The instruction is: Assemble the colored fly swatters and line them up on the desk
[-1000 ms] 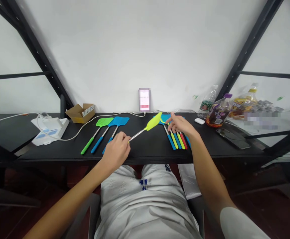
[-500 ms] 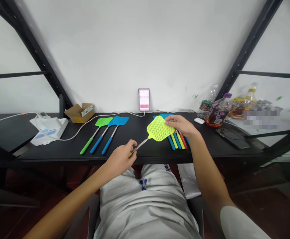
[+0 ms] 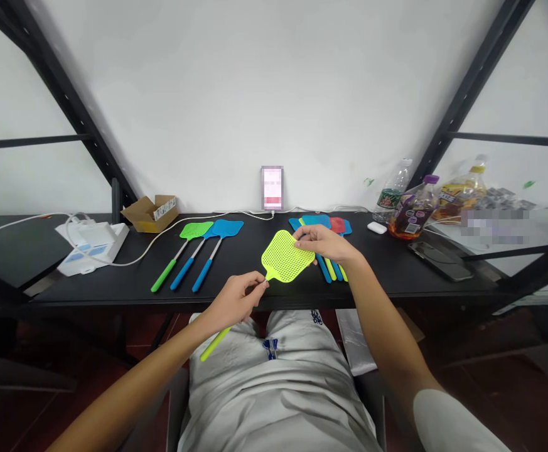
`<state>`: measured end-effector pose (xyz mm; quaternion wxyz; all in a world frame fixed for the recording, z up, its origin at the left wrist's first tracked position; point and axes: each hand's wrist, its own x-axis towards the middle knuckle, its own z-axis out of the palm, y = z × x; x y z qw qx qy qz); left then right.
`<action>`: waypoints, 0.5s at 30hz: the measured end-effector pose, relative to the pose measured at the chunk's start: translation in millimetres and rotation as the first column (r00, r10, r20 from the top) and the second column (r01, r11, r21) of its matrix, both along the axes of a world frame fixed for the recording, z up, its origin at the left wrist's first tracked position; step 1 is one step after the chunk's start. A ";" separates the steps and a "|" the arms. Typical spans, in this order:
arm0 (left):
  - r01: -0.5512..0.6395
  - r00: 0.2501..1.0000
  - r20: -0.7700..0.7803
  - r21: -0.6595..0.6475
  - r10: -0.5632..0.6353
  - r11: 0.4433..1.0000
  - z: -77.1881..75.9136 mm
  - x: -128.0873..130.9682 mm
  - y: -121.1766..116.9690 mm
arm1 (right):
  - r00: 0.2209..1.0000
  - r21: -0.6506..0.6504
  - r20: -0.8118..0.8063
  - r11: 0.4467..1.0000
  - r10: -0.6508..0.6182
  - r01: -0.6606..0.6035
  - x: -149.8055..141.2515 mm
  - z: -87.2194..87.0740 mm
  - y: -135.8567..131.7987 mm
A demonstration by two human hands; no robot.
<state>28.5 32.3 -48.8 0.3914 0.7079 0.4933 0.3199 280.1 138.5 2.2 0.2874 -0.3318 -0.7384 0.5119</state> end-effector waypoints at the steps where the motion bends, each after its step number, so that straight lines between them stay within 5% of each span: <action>1: -0.003 1.000 0.016 -0.011 0.003 1.000 -0.7 -0.2 0.9 | 1.000 -0.004 0.007 1.000 0.008 -0.008 -0.2 -0.1 -0.2; 15: 0.100 0.988 0.129 -0.140 -0.082 0.985 -6.0 -12.4 16.1 | 0.985 0.186 0.124 0.978 -0.121 0.097 0.2 -14.2 13.8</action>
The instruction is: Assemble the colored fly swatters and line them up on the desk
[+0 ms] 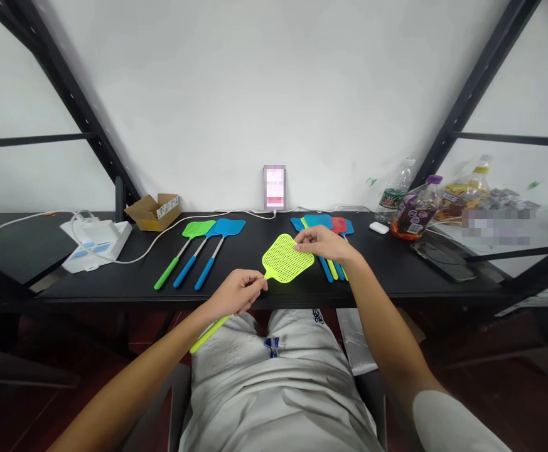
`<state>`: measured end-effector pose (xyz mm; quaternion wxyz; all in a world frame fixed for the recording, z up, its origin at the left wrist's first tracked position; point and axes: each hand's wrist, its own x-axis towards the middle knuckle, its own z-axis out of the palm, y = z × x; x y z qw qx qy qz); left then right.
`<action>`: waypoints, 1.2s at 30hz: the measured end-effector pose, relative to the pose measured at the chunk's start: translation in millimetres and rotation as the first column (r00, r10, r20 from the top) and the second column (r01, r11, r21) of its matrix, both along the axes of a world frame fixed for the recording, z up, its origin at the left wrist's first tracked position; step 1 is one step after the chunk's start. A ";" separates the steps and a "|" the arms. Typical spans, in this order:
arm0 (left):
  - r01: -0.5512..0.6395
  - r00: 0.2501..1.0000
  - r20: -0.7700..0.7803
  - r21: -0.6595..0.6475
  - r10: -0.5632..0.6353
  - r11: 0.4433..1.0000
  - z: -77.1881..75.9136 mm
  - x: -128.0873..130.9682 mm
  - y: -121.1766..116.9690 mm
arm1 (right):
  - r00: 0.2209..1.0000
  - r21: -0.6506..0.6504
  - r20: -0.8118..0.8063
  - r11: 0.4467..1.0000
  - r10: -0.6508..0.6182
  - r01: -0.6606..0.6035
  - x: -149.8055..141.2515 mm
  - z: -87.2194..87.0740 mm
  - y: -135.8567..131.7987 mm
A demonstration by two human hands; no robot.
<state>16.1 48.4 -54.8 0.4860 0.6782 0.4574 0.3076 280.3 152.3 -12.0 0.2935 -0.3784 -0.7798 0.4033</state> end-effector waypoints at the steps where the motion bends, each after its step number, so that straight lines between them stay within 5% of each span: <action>1: -0.003 1.000 -0.001 0.000 0.003 1.000 -0.6 0.1 0.3 | 1.000 -0.001 0.007 1.000 -0.001 0.001 0.0 -0.8 0.8; 26: -0.061 0.998 0.000 0.005 0.061 0.998 -3.5 2.3 -0.1 | 0.999 0.058 0.032 0.998 -0.021 0.019 -3.7 5.6 -8.7; 36: -0.098 0.995 0.016 -0.008 0.098 0.995 1.5 5.5 -2.2 | 1.000 -0.050 -0.021 0.999 0.009 -0.010 -7.1 6.5 -10.0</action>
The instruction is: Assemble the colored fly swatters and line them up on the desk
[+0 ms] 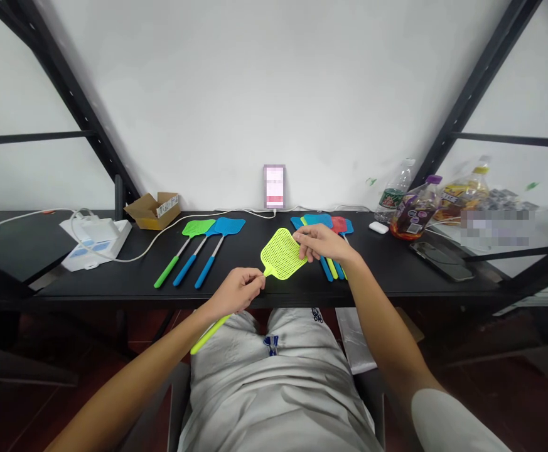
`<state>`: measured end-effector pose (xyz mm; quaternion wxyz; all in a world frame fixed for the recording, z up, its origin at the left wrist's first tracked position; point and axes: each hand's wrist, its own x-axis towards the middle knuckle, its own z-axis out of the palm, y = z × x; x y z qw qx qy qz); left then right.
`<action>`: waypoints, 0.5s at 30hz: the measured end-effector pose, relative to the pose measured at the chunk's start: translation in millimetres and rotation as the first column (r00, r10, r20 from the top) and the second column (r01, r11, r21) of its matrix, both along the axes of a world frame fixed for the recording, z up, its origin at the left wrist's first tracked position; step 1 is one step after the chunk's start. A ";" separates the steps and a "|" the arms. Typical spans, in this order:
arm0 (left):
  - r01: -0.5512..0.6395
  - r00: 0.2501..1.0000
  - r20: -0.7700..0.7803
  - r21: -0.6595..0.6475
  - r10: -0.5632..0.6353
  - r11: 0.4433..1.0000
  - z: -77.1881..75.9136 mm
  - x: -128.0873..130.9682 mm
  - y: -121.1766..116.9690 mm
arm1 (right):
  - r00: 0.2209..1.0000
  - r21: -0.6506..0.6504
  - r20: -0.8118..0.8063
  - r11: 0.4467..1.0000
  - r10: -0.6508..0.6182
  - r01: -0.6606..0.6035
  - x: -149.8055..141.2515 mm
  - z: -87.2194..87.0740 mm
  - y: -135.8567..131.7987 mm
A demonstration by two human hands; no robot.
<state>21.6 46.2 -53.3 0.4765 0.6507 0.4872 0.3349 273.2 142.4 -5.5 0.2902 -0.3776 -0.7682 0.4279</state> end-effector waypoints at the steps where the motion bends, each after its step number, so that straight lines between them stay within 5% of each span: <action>1: 0.000 1.000 0.005 -0.003 0.000 1.000 -0.6 -0.3 0.4 | 1.000 -0.005 -0.021 1.000 0.010 -0.010 -0.4 -0.7 0.8; 15: -0.017 1.000 0.007 -0.016 0.017 1.000 -2.9 -0.7 1.9 | 0.987 -0.143 -0.153 0.989 -0.050 0.028 -6.4 4.3 -5.2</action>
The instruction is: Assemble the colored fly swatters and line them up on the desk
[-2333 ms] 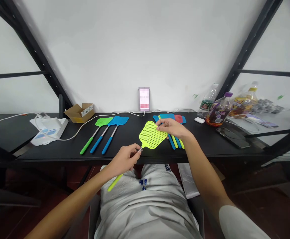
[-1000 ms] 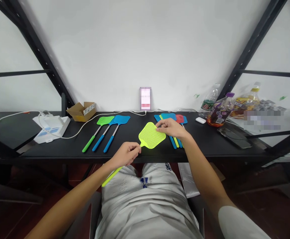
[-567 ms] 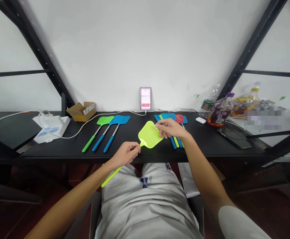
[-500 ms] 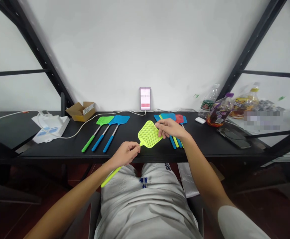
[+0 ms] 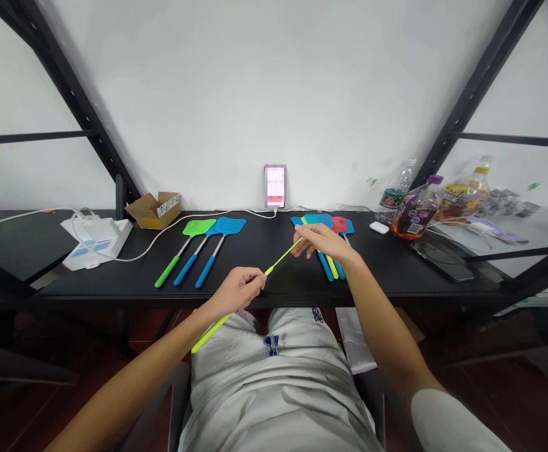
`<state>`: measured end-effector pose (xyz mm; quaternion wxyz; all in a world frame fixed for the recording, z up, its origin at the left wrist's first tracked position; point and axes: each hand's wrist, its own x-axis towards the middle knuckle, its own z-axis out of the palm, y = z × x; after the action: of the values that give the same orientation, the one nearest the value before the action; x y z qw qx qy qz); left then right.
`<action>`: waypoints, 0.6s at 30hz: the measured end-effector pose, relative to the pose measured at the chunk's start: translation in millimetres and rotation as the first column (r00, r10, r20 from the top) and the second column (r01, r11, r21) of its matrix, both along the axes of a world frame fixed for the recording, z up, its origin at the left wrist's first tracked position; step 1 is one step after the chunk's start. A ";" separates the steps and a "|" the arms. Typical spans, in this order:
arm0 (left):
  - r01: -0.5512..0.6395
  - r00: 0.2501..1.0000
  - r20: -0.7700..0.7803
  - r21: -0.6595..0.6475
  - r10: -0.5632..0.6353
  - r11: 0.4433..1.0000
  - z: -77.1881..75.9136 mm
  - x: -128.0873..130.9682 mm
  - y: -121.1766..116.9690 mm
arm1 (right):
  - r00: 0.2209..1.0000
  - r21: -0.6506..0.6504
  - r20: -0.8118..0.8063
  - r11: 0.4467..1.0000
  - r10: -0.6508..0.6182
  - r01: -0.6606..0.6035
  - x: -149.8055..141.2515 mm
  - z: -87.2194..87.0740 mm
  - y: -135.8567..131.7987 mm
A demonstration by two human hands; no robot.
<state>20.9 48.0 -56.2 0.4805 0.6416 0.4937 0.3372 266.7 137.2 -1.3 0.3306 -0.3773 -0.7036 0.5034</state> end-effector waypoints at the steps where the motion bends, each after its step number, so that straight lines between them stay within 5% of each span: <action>1: -0.001 1.000 -0.003 0.000 0.001 1.000 -0.1 0.0 0.0 | 1.000 0.007 0.002 1.000 0.009 -0.009 0.6 0.1 0.3; 18: -0.003 0.999 0.049 -0.009 0.003 1.000 0.3 -1.3 2.0 | 0.999 0.251 0.032 0.968 0.012 -0.019 8.3 -11.2 13.5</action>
<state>19.6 50.0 -55.9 0.4951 0.6301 0.4841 0.3514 275.1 150.7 -12.4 0.3612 -0.3344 -0.7694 0.4071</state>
